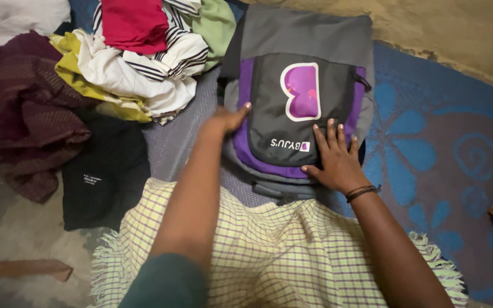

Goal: The person sits on a floor mat and opens a backpack, placing folded clothing items including a yellow cloth, a patterned cloth, and a maroon garment into it. They then pick up a pink t-shirt, unfold and refold it on their lap, and place it near the backpack.

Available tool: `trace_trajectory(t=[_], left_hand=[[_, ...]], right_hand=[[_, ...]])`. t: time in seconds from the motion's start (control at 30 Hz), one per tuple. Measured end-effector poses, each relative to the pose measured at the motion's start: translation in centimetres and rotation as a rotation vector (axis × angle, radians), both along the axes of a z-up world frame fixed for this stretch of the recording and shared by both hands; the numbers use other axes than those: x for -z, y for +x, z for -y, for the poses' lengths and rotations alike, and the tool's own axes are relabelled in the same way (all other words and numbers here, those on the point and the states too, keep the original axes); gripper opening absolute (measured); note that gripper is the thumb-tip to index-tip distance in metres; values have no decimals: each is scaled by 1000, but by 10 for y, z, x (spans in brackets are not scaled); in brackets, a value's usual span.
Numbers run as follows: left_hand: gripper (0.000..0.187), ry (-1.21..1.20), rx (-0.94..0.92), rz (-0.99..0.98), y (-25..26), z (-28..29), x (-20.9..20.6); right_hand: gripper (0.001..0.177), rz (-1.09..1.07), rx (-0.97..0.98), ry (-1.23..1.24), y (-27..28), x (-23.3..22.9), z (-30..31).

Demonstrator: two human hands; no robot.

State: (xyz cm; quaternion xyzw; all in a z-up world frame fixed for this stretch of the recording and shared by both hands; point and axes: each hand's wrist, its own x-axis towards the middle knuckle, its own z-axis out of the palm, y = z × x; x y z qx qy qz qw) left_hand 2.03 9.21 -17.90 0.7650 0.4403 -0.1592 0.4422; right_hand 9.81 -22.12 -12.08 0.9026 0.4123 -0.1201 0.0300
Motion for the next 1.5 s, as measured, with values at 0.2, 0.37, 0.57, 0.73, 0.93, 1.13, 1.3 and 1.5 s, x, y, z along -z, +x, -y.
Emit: trace_trajectory(t=[0.2,0.37,0.57,0.73,0.93,1.13,1.3,1.5], left_hand=[[129,-142,-48,67,11,6,63],[126,-358,-149,150,12,20,66],[124,-369,-125,333,5,43,57],[117,-422,-34,304,8,76,49],[113,-775,-56,350,32,160,56],[111,-1309,-55,742,112,274,76],[98,-742,259,461,153,301,85],[56,-714,755,32,115,163,62]], right_hand=[[101,-59,3,15,12,2,8],[98,-130,3,24,23,4,11],[90,-183,-1,0,42,1,21],[79,-267,60,55,67,-16,37],[78,-253,274,179,91,-51,76],[80,-214,311,334,100,-62,104],[82,-223,367,299,104,-50,111],[85,-223,290,350,114,-33,107]])
